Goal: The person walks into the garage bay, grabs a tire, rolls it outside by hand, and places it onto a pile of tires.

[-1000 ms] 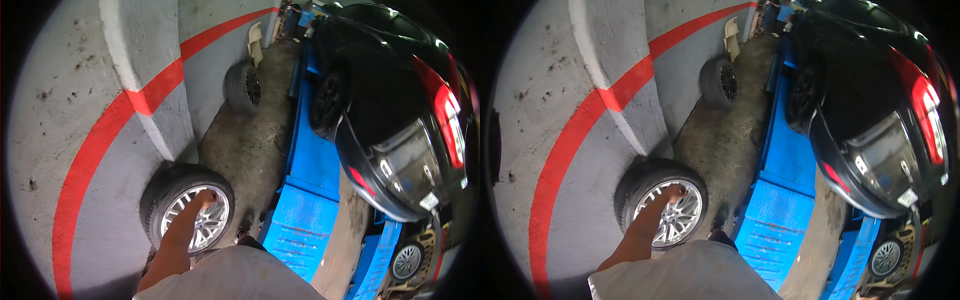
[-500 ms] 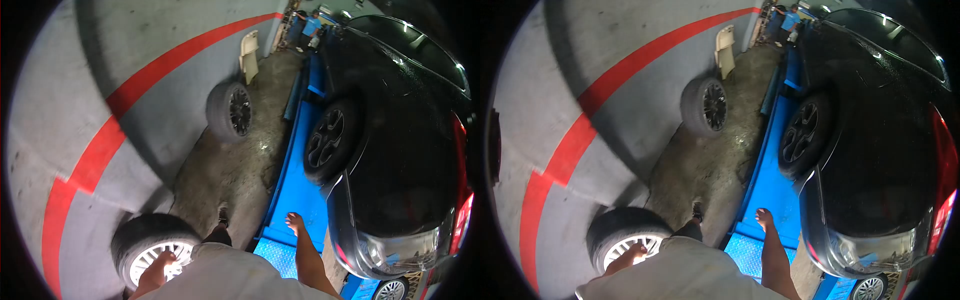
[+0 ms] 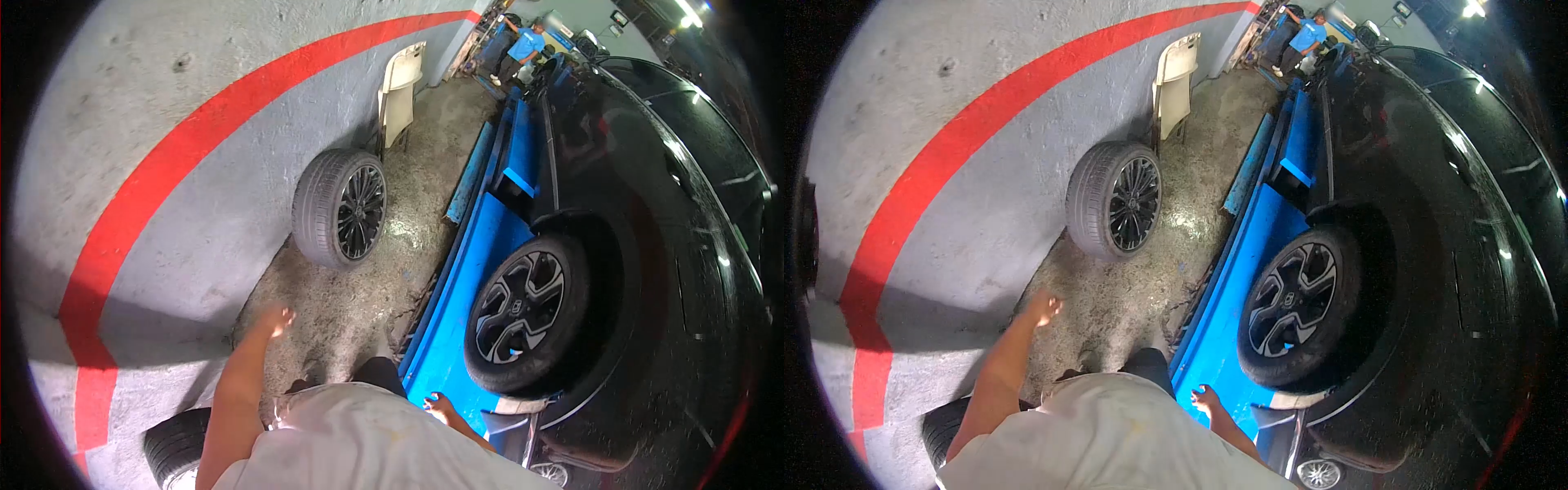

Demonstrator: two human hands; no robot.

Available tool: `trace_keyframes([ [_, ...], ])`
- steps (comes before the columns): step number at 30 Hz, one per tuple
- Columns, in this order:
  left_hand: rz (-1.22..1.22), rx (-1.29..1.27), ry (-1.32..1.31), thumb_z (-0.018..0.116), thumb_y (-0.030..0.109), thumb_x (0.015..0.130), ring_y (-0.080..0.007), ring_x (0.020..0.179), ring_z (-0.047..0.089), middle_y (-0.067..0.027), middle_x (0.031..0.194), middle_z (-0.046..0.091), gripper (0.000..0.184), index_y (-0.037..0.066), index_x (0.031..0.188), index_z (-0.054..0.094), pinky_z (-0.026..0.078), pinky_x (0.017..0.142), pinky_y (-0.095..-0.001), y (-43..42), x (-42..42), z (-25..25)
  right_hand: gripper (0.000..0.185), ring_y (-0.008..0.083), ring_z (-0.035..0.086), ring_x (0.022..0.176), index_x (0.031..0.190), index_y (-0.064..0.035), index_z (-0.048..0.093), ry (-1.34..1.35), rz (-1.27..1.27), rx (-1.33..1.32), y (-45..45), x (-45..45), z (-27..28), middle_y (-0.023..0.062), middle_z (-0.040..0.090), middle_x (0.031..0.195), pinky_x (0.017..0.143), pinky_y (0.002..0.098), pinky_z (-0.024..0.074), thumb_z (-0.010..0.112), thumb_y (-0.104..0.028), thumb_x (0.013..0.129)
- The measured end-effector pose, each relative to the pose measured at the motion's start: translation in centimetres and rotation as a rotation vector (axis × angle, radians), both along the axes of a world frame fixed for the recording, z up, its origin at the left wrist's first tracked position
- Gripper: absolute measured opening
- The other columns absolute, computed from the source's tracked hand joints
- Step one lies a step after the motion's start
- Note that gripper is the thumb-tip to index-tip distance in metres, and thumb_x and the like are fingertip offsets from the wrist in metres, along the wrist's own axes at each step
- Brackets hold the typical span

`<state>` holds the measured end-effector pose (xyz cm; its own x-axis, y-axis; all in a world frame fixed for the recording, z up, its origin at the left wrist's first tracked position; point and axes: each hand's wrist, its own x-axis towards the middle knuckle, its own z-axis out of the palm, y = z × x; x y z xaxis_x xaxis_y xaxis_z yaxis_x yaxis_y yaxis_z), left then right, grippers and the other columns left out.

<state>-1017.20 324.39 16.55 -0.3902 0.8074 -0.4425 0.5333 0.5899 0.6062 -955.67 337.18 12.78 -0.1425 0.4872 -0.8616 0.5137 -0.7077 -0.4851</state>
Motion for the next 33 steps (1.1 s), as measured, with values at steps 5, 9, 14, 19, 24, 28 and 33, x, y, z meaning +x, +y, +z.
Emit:
trace_keyframes([
  [5,0.162,0.216,0.032,0.065,0.039,0.087,-0.0321,0.079,0.068,-0.0140,0.085,0.072,0.032,0.007,0.092,0.073,0.051,0.073,-0.0430,15.5,-3.1,3.4,0.033,0.0214,0.061,0.082,0.119,-0.0166,0.052,-0.329,0.374,0.001,14.6,-2.3,2.0,0.0033,0.062,0.098,0.064,0.0428,0.0474,0.064,-0.027,0.089],
  [9,0.247,0.087,-0.065,0.067,0.036,0.086,-0.0308,0.086,0.069,-0.0134,0.092,0.073,0.031,0.009,0.101,0.074,0.052,0.078,-0.0425,22.4,-2.9,0.9,0.022,0.0178,0.063,0.070,0.112,-0.0163,0.061,-0.194,0.255,0.001,30.6,-4.9,-0.7,0.0044,0.064,0.084,0.052,0.0338,0.0468,0.064,-0.022,0.091],
  [14,0.365,0.007,-0.153,0.071,0.027,0.084,-0.0269,0.092,0.068,-0.0123,0.098,0.073,0.024,0.010,0.101,0.073,0.051,0.078,-0.0407,29.4,-2.6,-2.8,0.028,0.0136,0.057,0.067,0.120,-0.0039,0.059,-0.122,0.369,0.249,50.6,-14.6,1.2,0.0047,0.064,0.085,0.055,0.0296,0.0453,0.061,-0.015,0.095],
  [19,0.350,0.035,-0.125,0.072,0.024,0.081,-0.0291,0.087,0.068,-0.0147,0.092,0.071,0.020,0.007,0.092,0.070,0.051,0.076,-0.0419,38.0,-8.6,0.1,0.038,0.0195,0.066,0.085,0.125,-0.0035,0.059,-0.065,0.464,0.493,61.7,-27.6,10.6,0.0133,0.069,0.100,0.076,0.0355,0.0523,0.057,-0.027,0.095],
  [24,0.352,0.148,0.091,0.072,0.027,0.081,-0.0346,0.100,0.065,-0.0175,0.111,0.065,0.032,0.010,0.107,0.065,0.050,0.085,-0.0466,48.3,-17.3,-1.4,0.037,0.0213,0.067,0.088,0.127,-0.0034,0.058,-0.003,0.455,0.563,62.9,-32.1,12.9,0.0137,0.070,0.102,0.078,0.0356,0.0519,0.057,-0.024,0.096],
  [28,0.380,0.161,0.151,0.072,0.035,0.083,-0.0349,0.124,0.052,-0.0164,0.143,0.047,0.050,0.014,0.126,0.057,0.045,0.101,-0.0463,55.0,-22.0,-1.3,0.033,0.0125,0.059,0.077,0.125,-0.0022,0.059,-0.254,0.878,0.417,61.4,-30.3,12.5,0.0020,0.064,0.083,0.069,0.0286,0.0473,0.058,-0.015,0.094],
  [33,0.461,0.045,0.100,0.072,0.036,0.083,-0.0340,0.136,0.041,-0.0138,0.149,0.042,0.061,0.015,0.136,0.052,0.037,0.110,-0.0440,61.0,-24.4,-1.0,0.029,0.0315,0.067,0.094,0.115,-0.0086,0.065,-0.367,1.438,0.187,67.1,-25.1,10.4,0.0176,0.069,0.111,0.085,0.0402,0.0526,0.060,-0.028,0.094],
])
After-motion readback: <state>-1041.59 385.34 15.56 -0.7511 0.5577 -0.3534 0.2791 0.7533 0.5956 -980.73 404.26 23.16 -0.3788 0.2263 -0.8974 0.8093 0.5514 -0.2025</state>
